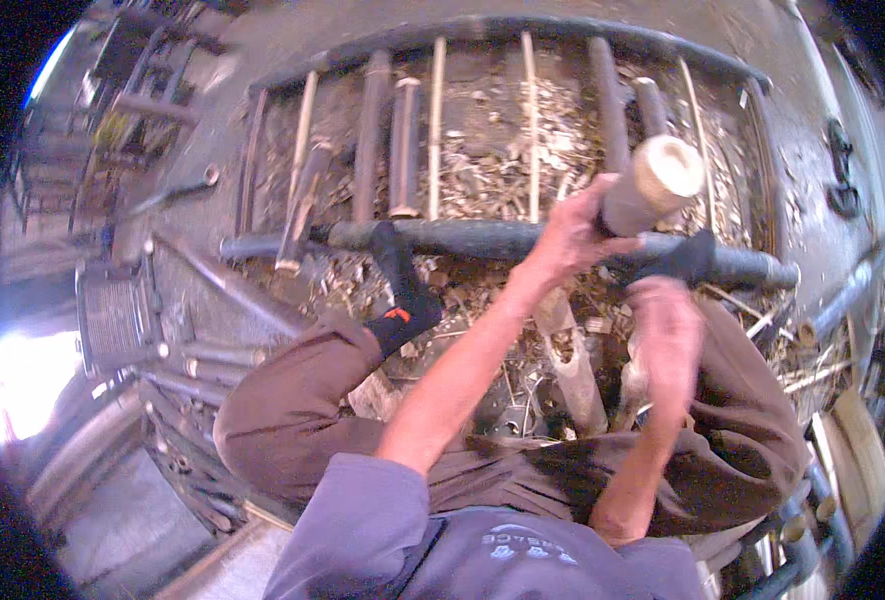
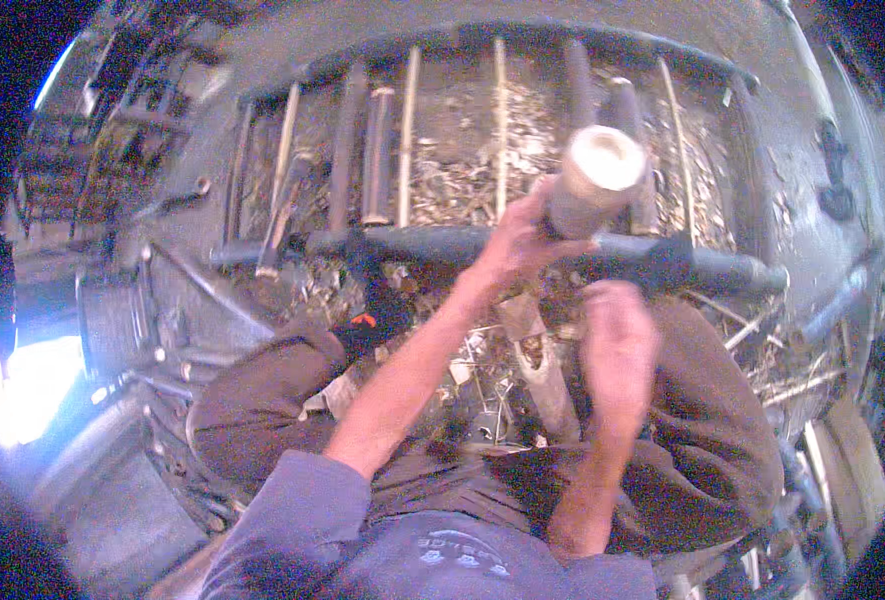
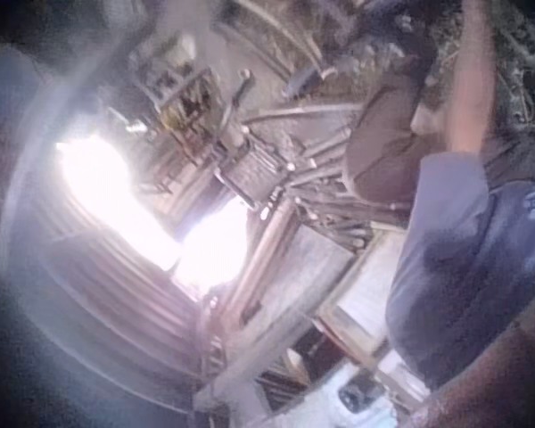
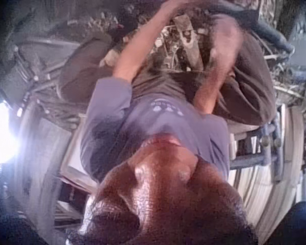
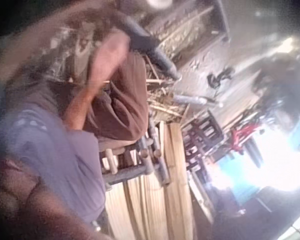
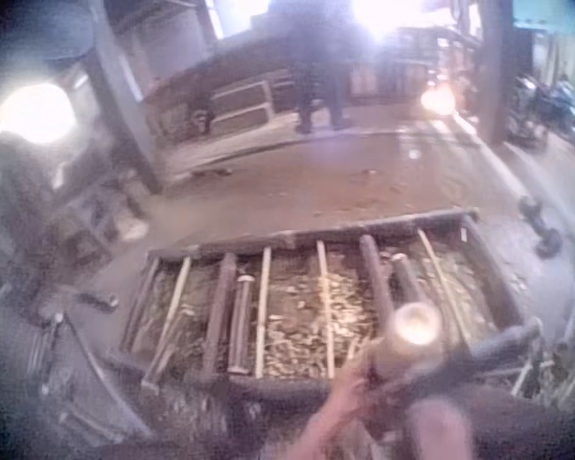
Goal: The person sits on the floor and assembles bamboo pieces by hand. They pick up bamboo segments, align them, and fit them together to form a structure.
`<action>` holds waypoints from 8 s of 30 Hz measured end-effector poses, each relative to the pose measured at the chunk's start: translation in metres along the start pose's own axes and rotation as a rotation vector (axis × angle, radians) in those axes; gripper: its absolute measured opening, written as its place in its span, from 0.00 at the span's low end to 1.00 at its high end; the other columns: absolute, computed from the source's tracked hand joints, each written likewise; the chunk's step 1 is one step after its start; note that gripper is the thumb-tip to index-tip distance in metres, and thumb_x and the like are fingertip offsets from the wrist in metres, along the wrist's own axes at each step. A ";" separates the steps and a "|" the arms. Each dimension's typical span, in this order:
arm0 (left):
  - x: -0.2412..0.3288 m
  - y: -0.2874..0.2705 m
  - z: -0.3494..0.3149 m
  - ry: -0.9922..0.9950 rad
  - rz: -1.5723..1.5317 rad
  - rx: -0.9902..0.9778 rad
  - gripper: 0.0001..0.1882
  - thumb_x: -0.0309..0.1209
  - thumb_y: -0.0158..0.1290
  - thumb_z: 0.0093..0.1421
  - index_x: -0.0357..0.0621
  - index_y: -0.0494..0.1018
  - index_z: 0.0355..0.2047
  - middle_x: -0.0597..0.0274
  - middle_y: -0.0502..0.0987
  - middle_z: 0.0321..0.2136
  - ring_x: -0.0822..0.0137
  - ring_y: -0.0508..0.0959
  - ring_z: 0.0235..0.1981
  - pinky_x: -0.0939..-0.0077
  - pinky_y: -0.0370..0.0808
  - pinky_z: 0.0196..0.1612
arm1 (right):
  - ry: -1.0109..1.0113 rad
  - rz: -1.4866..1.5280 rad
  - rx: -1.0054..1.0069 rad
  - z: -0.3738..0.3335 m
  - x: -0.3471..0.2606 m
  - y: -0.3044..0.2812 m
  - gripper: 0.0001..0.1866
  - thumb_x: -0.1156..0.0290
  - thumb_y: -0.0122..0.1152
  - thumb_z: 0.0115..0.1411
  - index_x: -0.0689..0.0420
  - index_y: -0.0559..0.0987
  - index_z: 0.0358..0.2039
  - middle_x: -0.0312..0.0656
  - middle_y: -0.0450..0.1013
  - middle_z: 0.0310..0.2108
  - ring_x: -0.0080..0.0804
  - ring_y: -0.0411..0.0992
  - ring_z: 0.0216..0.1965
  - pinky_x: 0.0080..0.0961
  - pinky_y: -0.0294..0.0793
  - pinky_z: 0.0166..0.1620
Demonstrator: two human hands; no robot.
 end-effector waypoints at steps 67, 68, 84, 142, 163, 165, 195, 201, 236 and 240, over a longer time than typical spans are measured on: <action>-0.199 -0.329 -0.139 -0.689 0.878 0.012 0.25 0.55 0.62 0.46 0.48 0.81 0.34 0.50 0.79 0.39 0.49 0.78 0.43 0.54 0.73 0.48 | -0.617 -0.659 0.337 0.090 -0.135 0.018 0.09 0.72 0.58 0.58 0.51 0.81 0.39 0.43 0.77 0.39 0.45 0.74 0.43 0.40 0.70 0.48; -0.198 -0.324 -0.135 -0.729 0.897 -0.072 0.24 0.54 0.61 0.47 0.46 0.81 0.32 0.49 0.79 0.38 0.48 0.79 0.42 0.54 0.73 0.47 | -0.654 -0.668 0.347 0.090 -0.133 0.018 0.08 0.72 0.58 0.58 0.51 0.81 0.39 0.43 0.77 0.39 0.45 0.74 0.43 0.40 0.70 0.48; -0.198 -0.329 -0.133 -0.681 0.806 -0.058 0.24 0.51 0.64 0.46 0.38 0.76 0.19 0.48 0.76 0.21 0.52 0.78 0.28 0.58 0.72 0.35 | -0.661 -0.647 0.364 0.086 -0.134 0.020 0.08 0.71 0.58 0.57 0.51 0.81 0.38 0.42 0.77 0.38 0.43 0.74 0.41 0.38 0.68 0.48; -0.173 -0.200 -0.093 -0.650 0.884 -0.216 0.31 0.59 0.61 0.46 0.38 0.79 0.24 0.45 0.79 0.28 0.48 0.80 0.34 0.55 0.74 0.37 | -0.581 -0.638 0.405 0.078 -0.131 0.017 0.08 0.70 0.58 0.59 0.49 0.82 0.39 0.39 0.77 0.39 0.40 0.74 0.42 0.35 0.69 0.49; -0.036 -0.042 -0.020 -0.067 0.242 -0.350 0.45 0.47 0.67 0.47 0.39 0.62 0.60 0.43 0.72 0.52 0.52 0.71 0.55 0.63 0.67 0.58 | -0.566 -0.484 0.493 0.081 -0.122 0.010 0.06 0.71 0.62 0.52 0.48 0.81 0.32 0.37 0.76 0.35 0.45 0.73 0.39 0.39 0.75 0.40; -0.018 -0.020 -0.013 0.118 0.135 -0.305 0.44 0.43 0.67 0.47 0.38 0.61 0.60 0.46 0.73 0.51 0.55 0.71 0.55 0.62 0.67 0.57 | -0.563 -0.434 0.547 0.074 -0.125 0.008 0.05 0.70 0.64 0.50 0.49 0.81 0.30 0.37 0.75 0.34 0.44 0.72 0.41 0.39 0.75 0.40; -0.003 0.012 -0.005 -0.124 0.055 -0.235 0.27 0.30 0.67 0.51 0.38 0.68 0.49 0.56 0.79 0.42 0.67 0.78 0.41 0.70 0.75 0.46 | -0.393 -0.823 -0.228 -0.138 0.049 0.174 0.13 0.61 0.51 0.60 0.58 0.71 0.37 0.48 0.70 0.29 0.46 0.73 0.30 0.39 0.71 0.29; 0.012 -0.001 -0.011 -0.131 0.189 -0.194 0.28 0.29 0.67 0.51 0.39 0.67 0.50 0.58 0.79 0.42 0.67 0.78 0.41 0.70 0.75 0.46 | 0.129 -0.138 -0.654 -0.129 0.059 0.205 0.08 0.66 0.54 0.57 0.55 0.77 0.33 0.53 0.74 0.33 0.49 0.74 0.32 0.41 0.72 0.34; -0.026 -0.015 -0.005 -0.189 0.121 -0.200 0.29 0.33 0.68 0.50 0.37 0.69 0.49 0.57 0.79 0.41 0.66 0.78 0.40 0.71 0.74 0.46 | -0.207 -0.960 0.134 0.126 0.049 -0.273 0.18 0.58 0.51 0.59 0.54 0.78 0.45 0.53 0.76 0.37 0.41 0.76 0.37 0.37 0.74 0.42; -0.011 0.021 -0.001 -0.197 0.019 -0.255 0.30 0.33 0.68 0.50 0.38 0.68 0.50 0.57 0.78 0.42 0.66 0.77 0.40 0.70 0.74 0.47 | -0.145 -0.887 0.393 0.031 0.008 -0.377 0.16 0.59 0.47 0.63 0.49 0.78 0.44 0.53 0.76 0.36 0.43 0.75 0.39 0.35 0.74 0.44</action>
Point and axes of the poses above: each hand's wrist, its own z-axis towards the middle knuckle, its own y-axis out of the palm, x = y × z, the point moved 6 cm from there along z, towards the middle knuckle
